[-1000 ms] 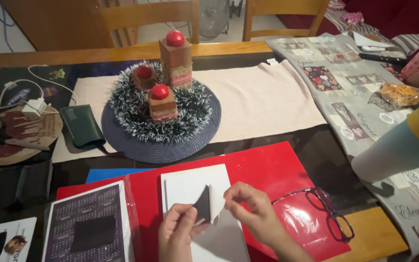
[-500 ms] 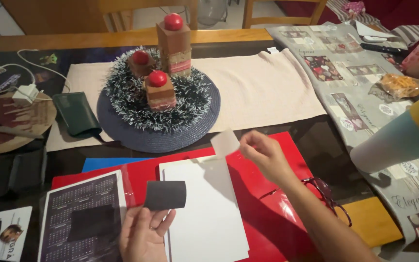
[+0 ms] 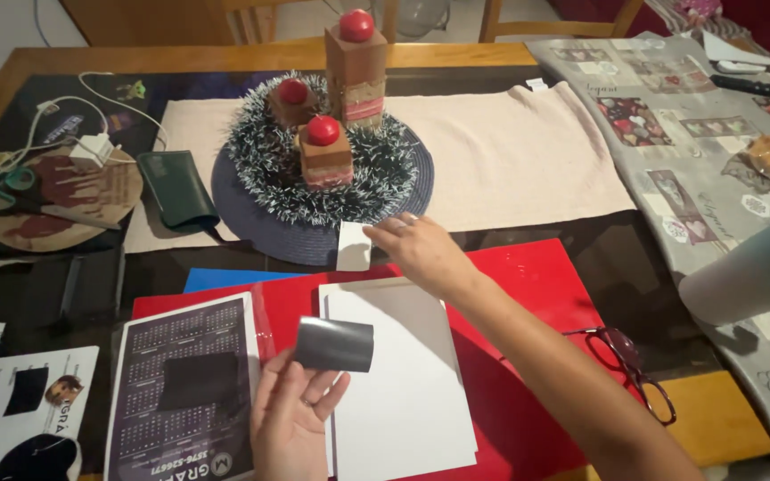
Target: Applying black adhesive labels to white cards
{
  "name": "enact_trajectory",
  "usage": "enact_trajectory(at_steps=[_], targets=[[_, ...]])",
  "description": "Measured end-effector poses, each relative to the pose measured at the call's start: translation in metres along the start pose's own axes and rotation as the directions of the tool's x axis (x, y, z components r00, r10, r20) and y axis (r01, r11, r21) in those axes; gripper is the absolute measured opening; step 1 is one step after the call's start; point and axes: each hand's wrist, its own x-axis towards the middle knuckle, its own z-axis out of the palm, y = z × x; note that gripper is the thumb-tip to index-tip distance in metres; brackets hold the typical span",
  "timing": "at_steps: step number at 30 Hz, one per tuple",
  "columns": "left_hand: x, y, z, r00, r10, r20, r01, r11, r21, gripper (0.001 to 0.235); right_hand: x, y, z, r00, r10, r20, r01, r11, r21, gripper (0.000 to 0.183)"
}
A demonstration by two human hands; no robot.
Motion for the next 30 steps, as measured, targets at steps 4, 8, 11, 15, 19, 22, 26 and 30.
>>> enact_trajectory(at_steps=[4,8,11,15,19,22,26,30], targets=[[-0.003,0.013,0.019,0.998,-0.025,0.052,0.023,0.999,0.047,0.050,-0.044,-0.024,-0.039,0.969,-0.064,-0.240,0.047,0.996,-0.075,0.036],[-0.006,0.017,0.046,0.986,-0.121,0.116,0.113,0.991,0.073,0.058,-0.082,-0.061,-0.075,0.871,-0.305,-0.385,0.237,0.948,-0.213,0.017],[-0.004,0.006,0.048,0.962,-0.154,0.226,0.134,0.986,0.101,0.053,-0.096,-0.072,-0.078,0.816,-0.283,-0.505,0.213,0.958,-0.192,0.010],[-0.009,0.012,0.042,0.931,-0.239,0.276,0.181,0.958,0.221,0.060,-0.100,-0.076,-0.086,0.776,-0.109,-0.622,0.127,0.992,-0.015,0.011],[-0.012,0.024,0.015,0.946,-0.086,0.313,-0.101,0.839,0.535,0.074,-0.111,-0.056,-0.077,0.821,0.481,-0.308,-0.175,0.725,0.666,0.009],[-0.014,0.015,-0.003,0.968,-0.080,0.238,-0.068,0.828,0.557,0.080,-0.124,-0.038,-0.058,0.659,0.746,0.089,-0.229,0.087,0.969,0.006],[-0.014,-0.001,-0.012,0.977,-0.143,0.156,0.048,0.866,0.498,0.077,-0.132,-0.035,-0.048,0.456,0.773,0.441,-0.056,-0.470,0.881,0.030],[-0.016,-0.002,-0.009,0.970,-0.207,0.127,0.124,0.870,0.477,0.085,-0.142,-0.056,-0.038,0.411,0.761,0.503,-0.076,-0.521,0.850,0.042]])
